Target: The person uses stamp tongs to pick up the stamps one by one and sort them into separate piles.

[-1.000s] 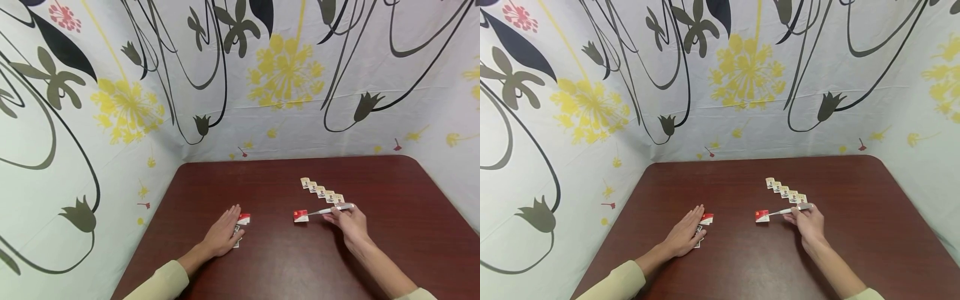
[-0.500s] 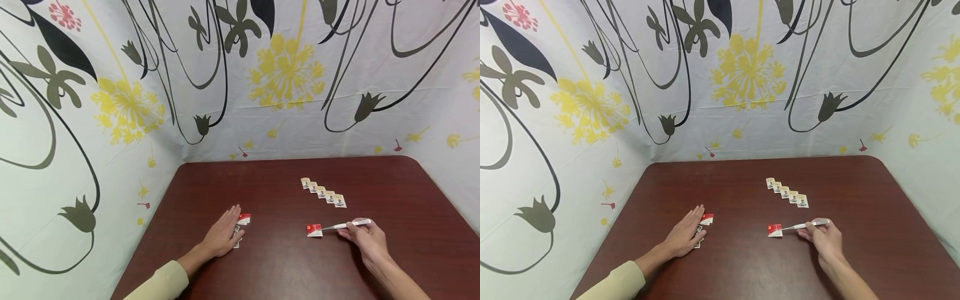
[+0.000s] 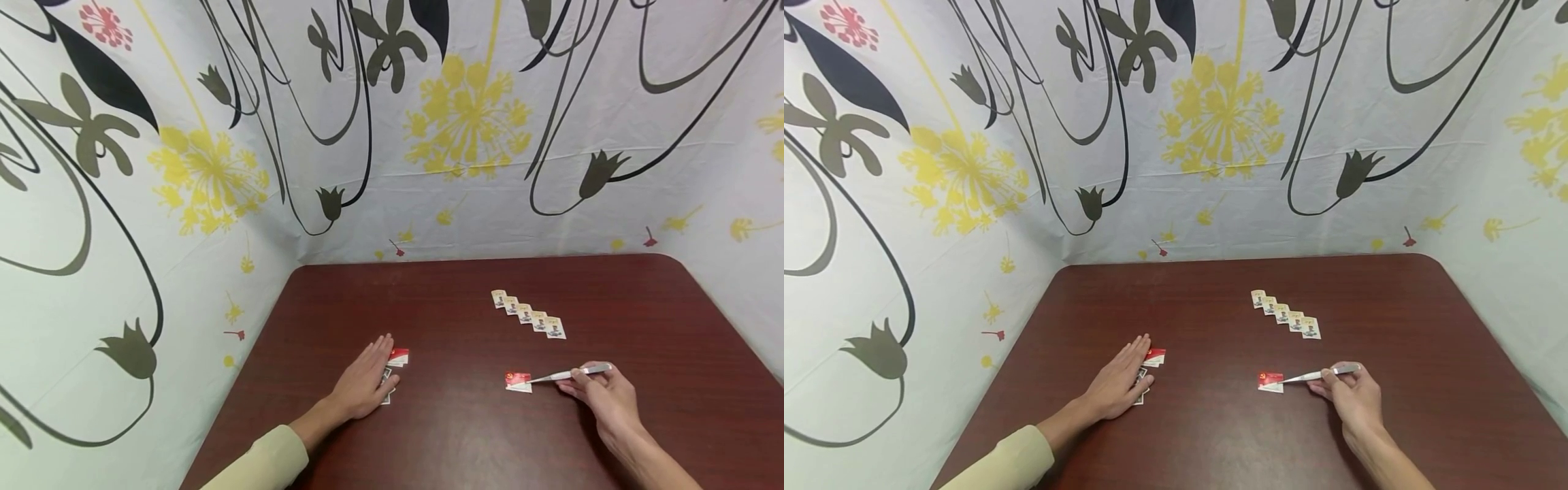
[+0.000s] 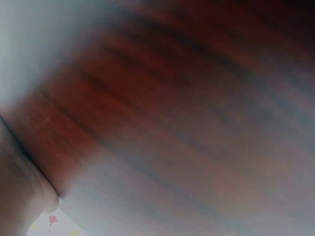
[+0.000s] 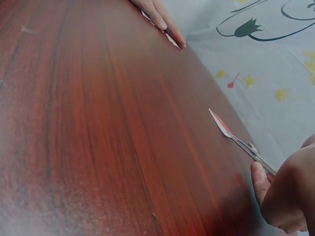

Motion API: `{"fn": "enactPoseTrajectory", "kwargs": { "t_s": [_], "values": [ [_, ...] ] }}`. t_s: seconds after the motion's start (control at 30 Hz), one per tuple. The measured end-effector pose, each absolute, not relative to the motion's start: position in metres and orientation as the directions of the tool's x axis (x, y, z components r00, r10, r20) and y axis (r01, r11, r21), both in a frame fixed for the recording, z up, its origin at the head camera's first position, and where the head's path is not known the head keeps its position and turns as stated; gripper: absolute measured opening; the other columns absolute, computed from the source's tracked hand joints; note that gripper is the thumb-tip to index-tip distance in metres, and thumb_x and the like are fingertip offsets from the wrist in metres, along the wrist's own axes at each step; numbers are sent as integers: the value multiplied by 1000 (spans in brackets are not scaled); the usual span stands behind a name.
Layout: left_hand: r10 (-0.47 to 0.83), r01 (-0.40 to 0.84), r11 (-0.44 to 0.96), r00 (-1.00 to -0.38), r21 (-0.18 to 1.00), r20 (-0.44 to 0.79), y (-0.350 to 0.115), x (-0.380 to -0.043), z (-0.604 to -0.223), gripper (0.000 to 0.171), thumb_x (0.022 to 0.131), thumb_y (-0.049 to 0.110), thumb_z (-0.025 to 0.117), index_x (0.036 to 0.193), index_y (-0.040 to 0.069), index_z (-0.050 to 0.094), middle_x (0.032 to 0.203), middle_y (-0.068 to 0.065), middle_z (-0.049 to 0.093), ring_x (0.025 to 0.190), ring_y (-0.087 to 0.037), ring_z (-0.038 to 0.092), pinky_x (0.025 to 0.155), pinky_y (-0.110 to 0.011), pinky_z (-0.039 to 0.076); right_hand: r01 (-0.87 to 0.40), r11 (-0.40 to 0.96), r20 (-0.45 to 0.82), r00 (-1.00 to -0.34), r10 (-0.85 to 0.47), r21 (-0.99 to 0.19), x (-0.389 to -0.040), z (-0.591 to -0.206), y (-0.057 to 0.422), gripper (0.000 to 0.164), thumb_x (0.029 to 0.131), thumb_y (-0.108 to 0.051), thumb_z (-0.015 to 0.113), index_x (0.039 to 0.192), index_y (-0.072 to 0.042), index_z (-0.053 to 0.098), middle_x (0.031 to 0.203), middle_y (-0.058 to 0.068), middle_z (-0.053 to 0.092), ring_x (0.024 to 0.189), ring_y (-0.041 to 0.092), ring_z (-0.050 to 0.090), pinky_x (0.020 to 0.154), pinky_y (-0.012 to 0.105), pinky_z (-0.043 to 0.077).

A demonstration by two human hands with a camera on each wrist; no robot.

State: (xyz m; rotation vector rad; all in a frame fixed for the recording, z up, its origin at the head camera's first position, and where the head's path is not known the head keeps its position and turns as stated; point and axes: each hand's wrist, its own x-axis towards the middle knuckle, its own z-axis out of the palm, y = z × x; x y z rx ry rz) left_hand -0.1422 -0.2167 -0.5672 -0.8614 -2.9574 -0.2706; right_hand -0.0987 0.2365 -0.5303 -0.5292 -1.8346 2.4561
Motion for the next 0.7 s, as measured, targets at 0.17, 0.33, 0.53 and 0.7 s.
{"fn": "enactPoseTrajectory", "kwargs": {
  "t_s": [0.17,0.33,0.53,0.7],
  "values": [
    [536,551,821,-834,151,129,-216,-141,-566,77,113,49,43,167,-1,23,175,-14,22,162,-25,20,131,-41,20,152,-266,-220,-944,247,-952,-100,-530,236,13,103,10,56,107,5,45,79,-1,71,68,10,75,71,26,64],
    [539,556,818,-830,148,145,-216,-141,-568,76,112,48,44,167,-2,25,174,-15,25,161,-27,23,130,-42,22,149,-166,-192,-940,282,-975,-102,-528,233,15,102,11,56,109,7,44,77,-4,71,68,8,74,69,25,64],
    [546,565,811,-824,148,153,-216,-142,-567,76,112,47,45,166,-3,26,174,-17,26,160,-29,25,130,-43,23,120,-103,-145,-946,289,-987,-101,-526,232,16,102,11,57,111,10,44,79,-5,72,68,7,73,69,25,64],
    [541,555,818,-832,153,126,-216,-141,-564,77,112,49,44,167,-2,24,174,-16,24,161,-26,21,130,-42,21,108,-19,-109,-950,292,-994,-101,-524,231,17,103,9,59,112,10,45,81,-4,71,70,6,73,69,25,64]
  ]
}}
